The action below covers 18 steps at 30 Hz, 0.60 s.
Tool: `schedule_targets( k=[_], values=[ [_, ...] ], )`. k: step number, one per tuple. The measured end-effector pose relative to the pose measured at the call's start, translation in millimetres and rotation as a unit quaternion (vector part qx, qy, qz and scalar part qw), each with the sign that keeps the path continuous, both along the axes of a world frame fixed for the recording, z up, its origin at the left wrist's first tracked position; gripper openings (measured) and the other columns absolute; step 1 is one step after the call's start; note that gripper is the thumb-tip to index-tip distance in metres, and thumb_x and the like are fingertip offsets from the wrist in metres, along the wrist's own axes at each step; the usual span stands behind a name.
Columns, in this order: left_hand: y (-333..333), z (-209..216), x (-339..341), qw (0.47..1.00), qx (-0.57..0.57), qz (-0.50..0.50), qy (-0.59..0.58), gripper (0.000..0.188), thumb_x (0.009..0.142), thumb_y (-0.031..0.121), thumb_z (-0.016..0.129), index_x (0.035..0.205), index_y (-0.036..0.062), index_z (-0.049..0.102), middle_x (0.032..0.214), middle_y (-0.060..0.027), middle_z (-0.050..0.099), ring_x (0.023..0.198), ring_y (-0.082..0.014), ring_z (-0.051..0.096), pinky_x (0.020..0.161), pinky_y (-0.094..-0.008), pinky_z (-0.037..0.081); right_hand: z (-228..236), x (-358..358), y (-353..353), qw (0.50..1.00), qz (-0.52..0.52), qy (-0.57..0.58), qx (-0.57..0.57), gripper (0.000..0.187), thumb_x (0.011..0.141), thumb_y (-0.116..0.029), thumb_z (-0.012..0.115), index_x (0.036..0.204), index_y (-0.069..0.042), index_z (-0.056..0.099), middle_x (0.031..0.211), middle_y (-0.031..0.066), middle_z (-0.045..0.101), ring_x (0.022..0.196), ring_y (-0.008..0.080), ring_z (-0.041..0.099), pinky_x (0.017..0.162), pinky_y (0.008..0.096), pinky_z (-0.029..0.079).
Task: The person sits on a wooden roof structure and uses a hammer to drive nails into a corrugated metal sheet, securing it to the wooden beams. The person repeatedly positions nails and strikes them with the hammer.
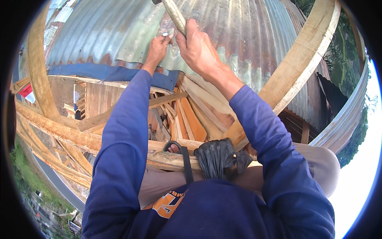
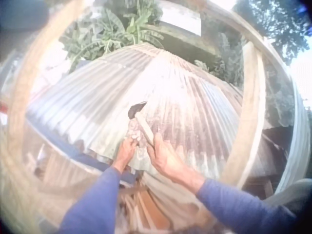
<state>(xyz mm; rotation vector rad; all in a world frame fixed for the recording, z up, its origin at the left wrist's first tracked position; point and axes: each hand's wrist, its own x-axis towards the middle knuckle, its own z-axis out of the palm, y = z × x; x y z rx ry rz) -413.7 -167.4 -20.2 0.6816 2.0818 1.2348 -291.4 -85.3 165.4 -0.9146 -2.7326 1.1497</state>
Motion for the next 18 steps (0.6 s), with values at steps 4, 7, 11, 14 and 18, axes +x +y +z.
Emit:
schedule_targets(
  k=[4, 7, 11, 14, 18],
  values=[
    [6.9, 7.3, 3.7, 1.000, 0.008, -0.009, -0.003, 0.049, 0.093, 0.042, 0.059, 0.072, -0.0019, 0.063, 0.076, -0.0166, 0.062, 0.070, -0.0334, 0.059, 0.069, -0.0407, 0.045, -20.8, 6.5, 16.2, 0.991, 0.063, -0.116, 0.015, 0.027, 0.099, -0.022, 0.049, 0.094, 0.004, 0.041, 0.070, 0.0293, 0.060, 0.066, 0.0489, 0.059, 0.062, 0.0527, 0.045],
    [-5.1, 4.3, -1.1, 1.000, 0.008, 0.005, 0.009, 0.049, 0.093, 0.042, 0.060, 0.071, -0.0017, 0.063, 0.076, -0.0166, 0.063, 0.071, -0.0326, 0.059, 0.069, -0.0408, 0.046, 21.3, -7.9, -1.4, 0.999, 0.009, -0.047, -0.009, 0.027, 0.098, -0.020, 0.048, 0.100, 0.007, 0.042, 0.073, 0.0319, 0.061, 0.069, 0.0501, 0.060, 0.062, 0.0522, 0.046],
    [6.2, -0.4, 3.0, 0.999, 0.033, -0.004, 0.001, 0.049, 0.093, 0.043, 0.059, 0.073, -0.0011, 0.065, 0.079, -0.0164, 0.063, 0.071, -0.0336, 0.059, 0.070, -0.0416, 0.045, -31.0, 14.5, 5.0, 0.999, 0.031, -0.040, 0.008, 0.028, 0.099, -0.023, 0.049, 0.097, 0.004, 0.040, 0.070, 0.0290, 0.058, 0.063, 0.0460, 0.056, 0.060, 0.0502, 0.044],
    [-1.0, -14.2, -1.3, 0.998, 0.008, 0.003, 0.067, 0.048, 0.092, 0.042, 0.060, 0.073, -0.0011, 0.065, 0.091, -0.0185, 0.067, 0.077, -0.0355, 0.062, 0.073, -0.0421, 0.047, -19.1, -1.6, 6.1, 0.998, 0.043, -0.055, 0.002, 0.029, 0.100, -0.024, 0.049, 0.097, 0.003, 0.039, 0.071, 0.0291, 0.057, 0.065, 0.0467, 0.054, 0.062, 0.0514, 0.042],
    [5.1, 16.2, 1.6, 0.999, -0.025, -0.021, -0.036, 0.047, 0.092, 0.042, 0.060, 0.073, -0.0006, 0.067, 0.115, -0.0236, 0.064, 0.097, -0.0380, 0.064, 0.084, -0.0419, 0.048, 6.1, 2.7, -4.2, 0.999, -0.003, -0.031, -0.022, 0.030, 0.099, -0.023, 0.050, 0.098, 0.005, 0.040, 0.071, 0.0316, 0.057, 0.068, 0.0488, 0.056, 0.064, 0.0529, 0.042]
  ],
)
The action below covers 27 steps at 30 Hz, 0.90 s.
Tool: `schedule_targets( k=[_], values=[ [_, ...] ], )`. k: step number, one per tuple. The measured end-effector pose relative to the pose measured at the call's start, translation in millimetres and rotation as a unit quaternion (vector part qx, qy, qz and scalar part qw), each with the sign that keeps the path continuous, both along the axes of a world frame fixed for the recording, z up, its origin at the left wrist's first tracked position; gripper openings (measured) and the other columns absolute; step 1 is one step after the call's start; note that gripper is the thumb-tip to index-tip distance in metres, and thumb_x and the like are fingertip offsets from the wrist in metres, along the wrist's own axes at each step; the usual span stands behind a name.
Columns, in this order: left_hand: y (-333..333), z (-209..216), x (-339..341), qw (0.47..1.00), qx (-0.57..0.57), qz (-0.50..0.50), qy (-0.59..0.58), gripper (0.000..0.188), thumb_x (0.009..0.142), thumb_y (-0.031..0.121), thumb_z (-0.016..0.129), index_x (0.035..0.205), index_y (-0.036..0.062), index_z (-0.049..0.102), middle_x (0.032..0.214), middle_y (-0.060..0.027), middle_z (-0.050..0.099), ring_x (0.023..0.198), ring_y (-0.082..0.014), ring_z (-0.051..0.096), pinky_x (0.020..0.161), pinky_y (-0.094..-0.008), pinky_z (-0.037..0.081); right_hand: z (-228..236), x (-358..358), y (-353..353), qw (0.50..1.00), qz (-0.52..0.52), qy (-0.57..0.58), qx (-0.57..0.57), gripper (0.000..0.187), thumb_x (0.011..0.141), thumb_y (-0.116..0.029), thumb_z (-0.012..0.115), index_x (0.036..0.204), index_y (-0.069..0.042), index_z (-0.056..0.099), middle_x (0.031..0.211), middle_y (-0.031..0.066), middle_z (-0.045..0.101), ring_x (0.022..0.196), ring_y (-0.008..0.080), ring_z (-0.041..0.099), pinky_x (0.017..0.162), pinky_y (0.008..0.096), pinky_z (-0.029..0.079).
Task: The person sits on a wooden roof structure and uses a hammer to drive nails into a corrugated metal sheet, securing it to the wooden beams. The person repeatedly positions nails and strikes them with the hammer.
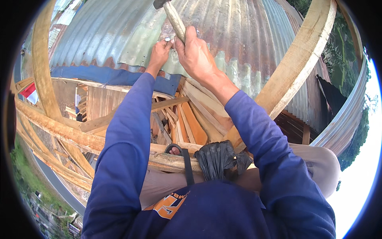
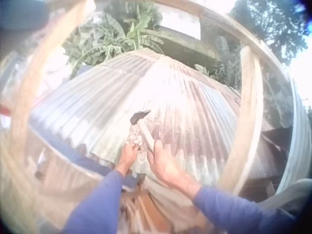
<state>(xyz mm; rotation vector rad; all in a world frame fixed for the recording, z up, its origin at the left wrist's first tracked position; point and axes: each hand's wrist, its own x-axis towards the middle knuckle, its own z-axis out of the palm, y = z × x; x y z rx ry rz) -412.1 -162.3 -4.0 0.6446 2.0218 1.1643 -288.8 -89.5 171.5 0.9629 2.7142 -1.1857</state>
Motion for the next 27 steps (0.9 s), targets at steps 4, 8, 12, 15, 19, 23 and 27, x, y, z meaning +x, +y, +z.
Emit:
schedule_targets(
  k=[4, 8, 12, 15, 19, 23, 27],
  values=[
    [2.7, -25.5, -11.6, 0.997, 0.041, 0.014, 0.071, 0.046, 0.092, 0.041, 0.059, 0.074, -0.0010, 0.067, 0.111, -0.0235, 0.065, 0.095, -0.0387, 0.064, 0.083, -0.0429, 0.048, -44.4, 6.2, 4.6, 0.999, 0.020, -0.024, 0.006, 0.030, 0.099, -0.023, 0.049, 0.100, 0.006, 0.040, 0.071, 0.0319, 0.056, 0.067, 0.0488, 0.055, 0.063, 0.0513, 0.042],
    [-5.6, -21.7, 0.1, 0.999, 0.034, 0.014, 0.038, 0.044, 0.093, 0.038, 0.059, 0.073, -0.0010, 0.066, 0.110, -0.0241, 0.065, 0.097, -0.0396, 0.063, 0.083, -0.0432, 0.047, -0.6, 0.9, -6.7, 0.999, -0.010, -0.033, -0.035, 0.034, 0.098, -0.022, 0.049, 0.110, 0.009, 0.041, 0.077, 0.0343, 0.058, 0.074, 0.0504, 0.057, 0.066, 0.0521, 0.043],
    [7.0, -19.1, -4.1, 0.996, 0.059, 0.004, 0.071, 0.043, 0.093, 0.036, 0.059, 0.073, -0.0014, 0.066, 0.106, -0.0227, 0.065, 0.090, -0.0402, 0.063, 0.079, -0.0429, 0.047, -38.0, 6.2, 9.3, 1.000, 0.011, -0.029, 0.000, 0.029, 0.099, -0.023, 0.049, 0.100, 0.005, 0.041, 0.070, 0.0297, 0.056, 0.065, 0.0455, 0.056, 0.064, 0.0505, 0.043],
    [-7.9, -21.8, -0.3, 0.998, 0.044, 0.015, 0.050, 0.043, 0.093, 0.036, 0.059, 0.073, -0.0010, 0.067, 0.113, -0.0227, 0.064, 0.093, -0.0404, 0.063, 0.081, -0.0428, 0.048, 13.5, -9.4, -9.4, 0.998, -0.047, -0.007, -0.036, 0.028, 0.098, -0.021, 0.047, 0.101, 0.007, 0.041, 0.072, 0.0293, 0.058, 0.069, 0.0456, 0.059, 0.066, 0.0519, 0.043],
    [-3.3, -24.9, -7.0, 1.000, -0.011, -0.019, 0.005, 0.045, 0.092, 0.041, 0.059, 0.074, 0.0011, 0.069, 0.131, -0.0237, 0.055, 0.104, -0.0405, 0.061, 0.088, -0.0422, 0.048, -27.4, 0.4, -5.5, 0.998, 0.038, -0.054, -0.002, 0.028, 0.097, -0.018, 0.049, 0.099, 0.009, 0.043, 0.077, 0.0348, 0.060, 0.073, 0.0514, 0.061, 0.065, 0.0528, 0.045],
    [-3.9, -28.9, -3.5, 0.996, 0.032, 0.022, 0.079, 0.041, 0.092, 0.039, 0.060, 0.077, 0.0020, 0.068, 0.118, -0.0229, 0.063, 0.099, -0.0375, 0.064, 0.084, -0.0427, 0.048, 8.7, -7.1, -9.7, 0.998, -0.047, 0.005, -0.038, 0.028, 0.098, -0.021, 0.047, 0.100, 0.007, 0.041, 0.076, 0.0322, 0.058, 0.071, 0.0479, 0.058, 0.066, 0.0531, 0.042],
    [1.1, -9.8, 1.5, 0.999, -0.011, -0.030, -0.012, 0.040, 0.092, 0.036, 0.061, 0.076, 0.0013, 0.069, 0.131, -0.0248, 0.055, 0.112, -0.0397, 0.059, 0.092, -0.0416, 0.046, -39.8, 17.6, 2.6, 0.996, 0.013, -0.086, -0.023, 0.025, 0.096, -0.016, 0.050, 0.095, 0.007, 0.042, 0.080, 0.0361, 0.060, 0.075, 0.0524, 0.060, 0.064, 0.0536, 0.045]
  ],
)
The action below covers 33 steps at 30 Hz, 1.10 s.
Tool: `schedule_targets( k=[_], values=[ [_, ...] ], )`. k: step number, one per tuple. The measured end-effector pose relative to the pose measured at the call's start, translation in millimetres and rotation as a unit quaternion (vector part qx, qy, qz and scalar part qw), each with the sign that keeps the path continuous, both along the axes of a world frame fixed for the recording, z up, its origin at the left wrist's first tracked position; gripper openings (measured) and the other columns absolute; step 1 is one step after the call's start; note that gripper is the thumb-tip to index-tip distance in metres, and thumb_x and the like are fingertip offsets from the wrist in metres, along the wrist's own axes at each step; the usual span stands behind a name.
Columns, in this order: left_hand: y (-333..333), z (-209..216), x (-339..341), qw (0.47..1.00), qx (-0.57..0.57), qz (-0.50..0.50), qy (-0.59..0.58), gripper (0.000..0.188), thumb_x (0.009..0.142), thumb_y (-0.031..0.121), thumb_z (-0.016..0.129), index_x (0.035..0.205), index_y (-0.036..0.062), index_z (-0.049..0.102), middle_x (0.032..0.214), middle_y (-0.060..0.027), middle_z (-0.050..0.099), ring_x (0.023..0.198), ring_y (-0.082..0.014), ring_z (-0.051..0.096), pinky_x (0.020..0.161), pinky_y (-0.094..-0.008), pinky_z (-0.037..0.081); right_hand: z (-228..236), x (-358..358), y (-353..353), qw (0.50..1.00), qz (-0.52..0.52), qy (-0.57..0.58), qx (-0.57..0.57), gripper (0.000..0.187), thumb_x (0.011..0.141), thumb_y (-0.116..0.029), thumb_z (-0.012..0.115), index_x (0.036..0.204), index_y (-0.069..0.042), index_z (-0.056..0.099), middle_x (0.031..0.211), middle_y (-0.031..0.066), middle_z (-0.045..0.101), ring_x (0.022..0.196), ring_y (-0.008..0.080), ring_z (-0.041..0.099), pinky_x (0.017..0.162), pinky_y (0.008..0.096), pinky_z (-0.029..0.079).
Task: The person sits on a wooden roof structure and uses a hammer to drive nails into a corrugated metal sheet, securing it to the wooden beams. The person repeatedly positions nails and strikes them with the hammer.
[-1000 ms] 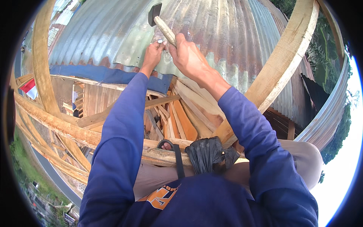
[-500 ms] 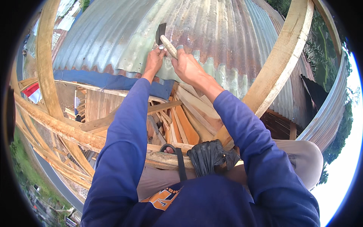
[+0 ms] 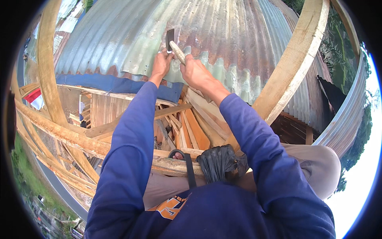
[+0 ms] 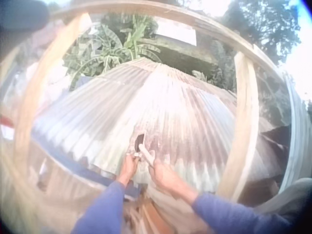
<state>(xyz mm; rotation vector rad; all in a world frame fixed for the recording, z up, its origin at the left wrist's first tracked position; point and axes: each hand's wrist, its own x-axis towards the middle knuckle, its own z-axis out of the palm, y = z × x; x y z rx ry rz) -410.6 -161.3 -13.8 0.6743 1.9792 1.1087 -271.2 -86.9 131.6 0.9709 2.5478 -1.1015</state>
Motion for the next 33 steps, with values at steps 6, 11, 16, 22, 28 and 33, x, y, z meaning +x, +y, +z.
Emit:
schedule_targets(
  k=[6, 11, 16, 22, 28, 33],
  values=[
    [-3.9, -21.5, 3.0, 0.990, 0.077, 0.050, 0.103, 0.036, 0.091, 0.033, 0.061, 0.078, 0.0006, 0.070, 0.130, -0.0264, 0.055, 0.112, -0.0399, 0.059, 0.092, -0.0410, 0.046, 41.2, -14.8, -15.6, 0.987, -0.098, 0.130, -0.003, 0.028, 0.100, -0.025, 0.049, 0.098, 0.001, 0.041, 0.068, 0.0279, 0.056, 0.063, 0.0440, 0.056, 0.061, 0.0500, 0.042],
    [-5.8, -32.9, -4.9, 0.987, 0.107, 0.064, 0.102, 0.028, 0.086, 0.028, 0.068, 0.085, 0.0002, 0.072, 0.122, -0.0255, 0.061, 0.107, -0.0336, 0.064, 0.089, -0.0387, 0.048, 14.0, 0.6, -20.4, 0.995, -0.064, 0.061, -0.039, 0.027, 0.098, -0.021, 0.049, 0.100, 0.005, 0.040, 0.074, 0.0338, 0.059, 0.072, 0.0514, 0.060, 0.065, 0.0543, 0.044],
    [-9.9, -17.0, -6.2, 0.984, 0.117, 0.132, 0.016, 0.025, 0.079, 0.020, 0.076, 0.091, -0.0023, 0.072, 0.082, -0.0166, 0.069, 0.073, -0.0152, 0.062, 0.068, -0.0314, 0.049, 6.2, -0.7, -13.9, 0.996, -0.059, 0.054, -0.040, 0.026, 0.098, -0.021, 0.049, 0.100, 0.004, 0.042, 0.075, 0.0330, 0.059, 0.071, 0.0486, 0.059, 0.064, 0.0533, 0.043],
    [-14.1, -1.7, -4.9, 0.988, 0.074, 0.133, 0.029, 0.025, 0.079, 0.018, 0.076, 0.083, -0.0058, 0.070, 0.057, -0.0083, 0.057, 0.057, -0.0104, 0.046, 0.054, -0.0317, 0.041, -8.3, -0.6, -5.3, 0.999, -0.003, 0.029, -0.020, 0.027, 0.099, -0.022, 0.049, 0.100, 0.004, 0.042, 0.072, 0.0302, 0.058, 0.066, 0.0465, 0.056, 0.063, 0.0523, 0.041],
    [-13.2, -2.1, -8.1, 0.991, 0.070, 0.114, 0.026, 0.026, 0.077, 0.017, 0.077, 0.084, -0.0072, 0.069, 0.061, -0.0111, 0.060, 0.057, -0.0137, 0.050, 0.057, -0.0325, 0.044, 26.8, -17.9, -17.3, 0.993, -0.066, 0.101, -0.011, 0.026, 0.096, -0.017, 0.050, 0.095, 0.008, 0.043, 0.074, 0.0344, 0.059, 0.074, 0.0510, 0.060, 0.064, 0.0540, 0.045],
    [-9.6, -7.7, -8.8, 0.986, 0.083, 0.135, 0.056, 0.025, 0.077, 0.017, 0.077, 0.086, -0.0064, 0.070, 0.070, -0.0135, 0.067, 0.063, -0.0141, 0.057, 0.062, -0.0306, 0.047, 4.3, -12.7, -2.8, 0.999, 0.003, 0.042, 0.012, 0.026, 0.098, -0.019, 0.048, 0.098, 0.005, 0.039, 0.074, 0.0338, 0.058, 0.074, 0.0515, 0.059, 0.064, 0.0539, 0.043]
  ],
)
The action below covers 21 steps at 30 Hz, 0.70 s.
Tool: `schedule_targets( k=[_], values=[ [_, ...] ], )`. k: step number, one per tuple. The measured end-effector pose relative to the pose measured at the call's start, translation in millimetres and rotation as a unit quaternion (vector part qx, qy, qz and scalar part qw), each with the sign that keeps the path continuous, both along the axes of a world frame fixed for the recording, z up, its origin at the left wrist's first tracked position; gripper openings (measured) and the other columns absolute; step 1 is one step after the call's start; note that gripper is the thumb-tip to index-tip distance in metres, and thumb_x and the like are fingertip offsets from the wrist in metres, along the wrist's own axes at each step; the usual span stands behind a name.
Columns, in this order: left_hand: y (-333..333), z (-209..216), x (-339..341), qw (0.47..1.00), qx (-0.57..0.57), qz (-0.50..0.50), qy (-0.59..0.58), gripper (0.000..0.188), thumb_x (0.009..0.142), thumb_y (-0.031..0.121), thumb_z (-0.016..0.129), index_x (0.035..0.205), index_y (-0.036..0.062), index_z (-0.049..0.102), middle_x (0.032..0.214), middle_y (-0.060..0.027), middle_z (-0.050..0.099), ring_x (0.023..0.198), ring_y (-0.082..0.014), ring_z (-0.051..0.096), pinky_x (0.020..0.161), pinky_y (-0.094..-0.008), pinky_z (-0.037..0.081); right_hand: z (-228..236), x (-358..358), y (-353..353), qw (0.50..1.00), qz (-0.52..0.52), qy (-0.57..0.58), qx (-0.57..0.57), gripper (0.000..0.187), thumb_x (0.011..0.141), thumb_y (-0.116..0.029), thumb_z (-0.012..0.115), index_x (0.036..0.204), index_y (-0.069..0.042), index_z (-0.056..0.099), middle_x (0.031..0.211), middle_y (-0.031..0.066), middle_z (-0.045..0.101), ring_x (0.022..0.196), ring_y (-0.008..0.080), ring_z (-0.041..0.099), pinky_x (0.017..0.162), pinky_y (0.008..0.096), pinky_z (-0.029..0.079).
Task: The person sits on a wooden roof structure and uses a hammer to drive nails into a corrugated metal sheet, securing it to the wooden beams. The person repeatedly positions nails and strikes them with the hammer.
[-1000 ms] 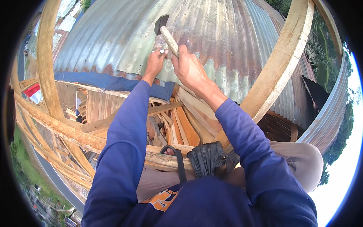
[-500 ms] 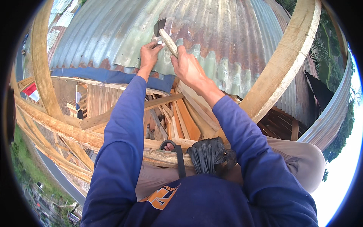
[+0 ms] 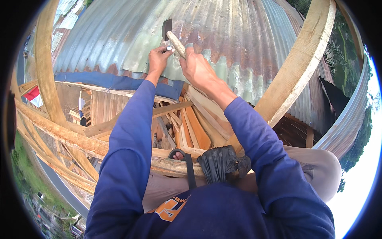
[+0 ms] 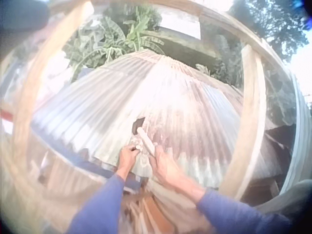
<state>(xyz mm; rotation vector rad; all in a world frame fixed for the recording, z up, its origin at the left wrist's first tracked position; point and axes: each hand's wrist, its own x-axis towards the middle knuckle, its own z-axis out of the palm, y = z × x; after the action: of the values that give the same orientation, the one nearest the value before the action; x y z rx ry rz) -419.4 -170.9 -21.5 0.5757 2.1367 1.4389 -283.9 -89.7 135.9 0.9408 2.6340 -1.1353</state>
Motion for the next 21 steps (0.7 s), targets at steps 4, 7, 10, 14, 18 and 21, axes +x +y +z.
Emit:
schedule_targets(
  k=[4, 7, 10, 14, 18, 21],
  values=[
    [-3.9, 2.6, 2.6, 0.999, 0.022, 0.003, -0.024, 0.022, 0.076, 0.015, 0.077, 0.086, -0.0041, 0.072, 0.068, -0.0107, 0.067, 0.061, -0.0119, 0.054, 0.061, -0.0297, 0.046, 31.7, -6.0, -12.3, 0.998, -0.044, 0.049, -0.022, 0.026, 0.098, -0.020, 0.047, 0.098, 0.005, 0.040, 0.077, 0.0338, 0.059, 0.075, 0.0525, 0.057, 0.066, 0.0549, 0.042],
    [1.2, 7.4, 0.9, 0.999, -0.033, -0.032, -0.017, 0.025, 0.075, 0.014, 0.077, 0.090, -0.0051, 0.072, 0.074, -0.0130, 0.070, 0.064, -0.0149, 0.060, 0.065, -0.0304, 0.049, 1.3, 3.9, -9.6, 0.999, 0.022, -0.041, -0.010, 0.027, 0.097, -0.018, 0.048, 0.097, 0.008, 0.041, 0.078, 0.0359, 0.060, 0.076, 0.0534, 0.060, 0.065, 0.0548, 0.045],
    [-1.2, 3.9, -1.6, 1.000, -0.018, -0.022, -0.003, 0.023, 0.077, 0.015, 0.076, 0.090, -0.0039, 0.072, 0.069, -0.0079, 0.067, 0.062, -0.0094, 0.054, 0.061, -0.0287, 0.046, 7.4, 6.9, -8.0, 1.000, -0.013, -0.016, -0.018, 0.026, 0.097, -0.018, 0.048, 0.097, 0.007, 0.042, 0.077, 0.0350, 0.060, 0.076, 0.0528, 0.060, 0.067, 0.0551, 0.044],
    [-2.2, 1.7, 0.8, 0.999, 0.028, -0.015, -0.034, 0.026, 0.076, 0.015, 0.077, 0.093, -0.0035, 0.073, 0.079, -0.0113, 0.072, 0.069, -0.0118, 0.061, 0.067, -0.0279, 0.049, 27.7, 0.2, -18.8, 0.994, -0.079, 0.065, -0.028, 0.024, 0.098, -0.018, 0.048, 0.097, 0.006, 0.042, 0.077, 0.0342, 0.060, 0.078, 0.0512, 0.061, 0.068, 0.0550, 0.044],
    [2.5, -4.5, 2.8, 0.999, 0.025, -0.021, 0.010, 0.023, 0.075, 0.012, 0.076, 0.092, -0.0032, 0.073, 0.085, -0.0134, 0.073, 0.072, -0.0162, 0.066, 0.069, -0.0294, 0.051, -15.5, 17.7, -4.9, 0.999, -0.027, -0.024, -0.015, 0.023, 0.098, -0.018, 0.048, 0.096, 0.003, 0.039, 0.073, 0.0310, 0.059, 0.071, 0.0496, 0.060, 0.065, 0.0536, 0.044],
    [-9.5, -5.8, 3.4, 1.000, 0.012, -0.019, -0.001, 0.021, 0.074, 0.010, 0.077, 0.089, -0.0038, 0.073, 0.088, -0.0115, 0.074, 0.073, -0.0143, 0.065, 0.070, -0.0293, 0.050, 24.0, 7.4, -19.8, 0.996, -0.080, 0.005, -0.050, 0.025, 0.097, -0.018, 0.048, 0.098, 0.006, 0.042, 0.074, 0.0336, 0.060, 0.072, 0.0510, 0.060, 0.065, 0.0543, 0.044]
  ],
)
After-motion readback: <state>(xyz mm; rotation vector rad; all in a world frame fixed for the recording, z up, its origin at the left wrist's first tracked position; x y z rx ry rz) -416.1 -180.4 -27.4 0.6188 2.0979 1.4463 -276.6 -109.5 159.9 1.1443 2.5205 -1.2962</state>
